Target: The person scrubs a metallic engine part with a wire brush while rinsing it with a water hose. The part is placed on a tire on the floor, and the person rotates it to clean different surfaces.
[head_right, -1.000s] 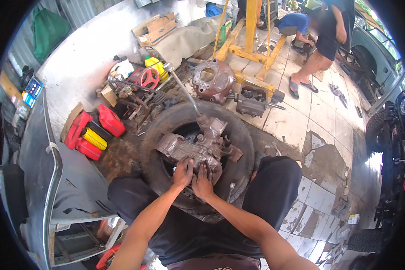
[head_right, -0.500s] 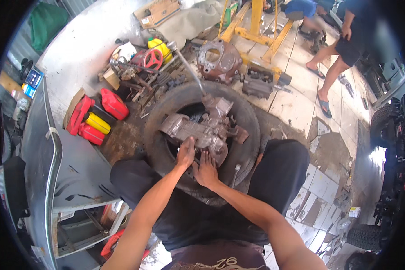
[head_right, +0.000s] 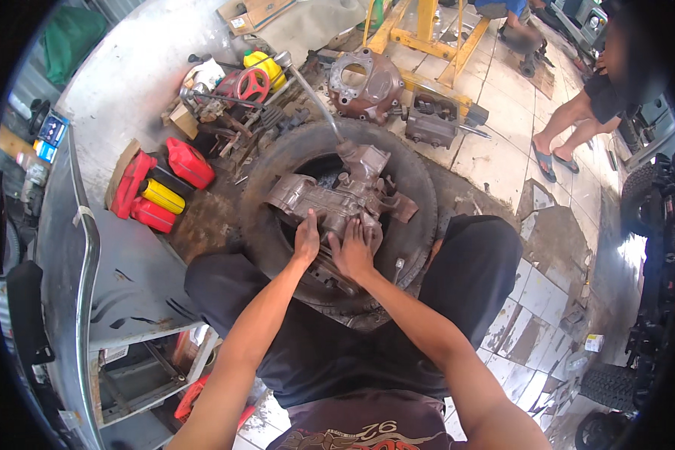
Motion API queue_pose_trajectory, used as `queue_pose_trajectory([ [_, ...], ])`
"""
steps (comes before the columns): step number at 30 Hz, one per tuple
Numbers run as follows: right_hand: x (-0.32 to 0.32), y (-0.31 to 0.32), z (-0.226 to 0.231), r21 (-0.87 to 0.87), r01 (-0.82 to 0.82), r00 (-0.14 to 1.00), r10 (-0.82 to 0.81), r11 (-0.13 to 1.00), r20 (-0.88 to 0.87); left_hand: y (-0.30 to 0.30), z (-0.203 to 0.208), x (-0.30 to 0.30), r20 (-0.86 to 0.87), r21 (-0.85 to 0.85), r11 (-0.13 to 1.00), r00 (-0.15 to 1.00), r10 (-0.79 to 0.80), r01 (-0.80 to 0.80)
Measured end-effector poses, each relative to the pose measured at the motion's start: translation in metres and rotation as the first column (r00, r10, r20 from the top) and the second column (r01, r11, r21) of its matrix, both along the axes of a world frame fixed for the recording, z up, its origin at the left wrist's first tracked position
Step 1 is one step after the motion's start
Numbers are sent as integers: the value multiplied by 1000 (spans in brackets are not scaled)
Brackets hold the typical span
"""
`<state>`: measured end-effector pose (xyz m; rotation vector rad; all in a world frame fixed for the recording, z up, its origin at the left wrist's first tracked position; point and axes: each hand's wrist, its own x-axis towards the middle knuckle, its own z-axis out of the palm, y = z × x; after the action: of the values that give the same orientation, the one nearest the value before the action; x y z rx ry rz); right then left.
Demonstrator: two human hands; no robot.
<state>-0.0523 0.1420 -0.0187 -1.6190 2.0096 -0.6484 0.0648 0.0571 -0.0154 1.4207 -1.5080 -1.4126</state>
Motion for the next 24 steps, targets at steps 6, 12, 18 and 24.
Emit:
queue_pose_trajectory([
  [6, -8, -9, -7, -18, 26, 994, -24, 1000, 109, -5, -10, 2, -25, -41, 999, 1000, 17, -18],
  [12, 1, 4, -3, -4, -49, 998, 49, 999, 29, -3, -11, -1, -5, -41, 998, 999, 37, -37],
  [18, -7, 8, -1, -68, -195, 981, 194, 979, -13, -11, -16, 3, -167, 57, 994, 980, 104, -96],
  [24, -8, -1, 2, -85, -163, 986, 166, 983, 24, -18, -11, 10, -359, 321, 923, 875, 326, -212],
])
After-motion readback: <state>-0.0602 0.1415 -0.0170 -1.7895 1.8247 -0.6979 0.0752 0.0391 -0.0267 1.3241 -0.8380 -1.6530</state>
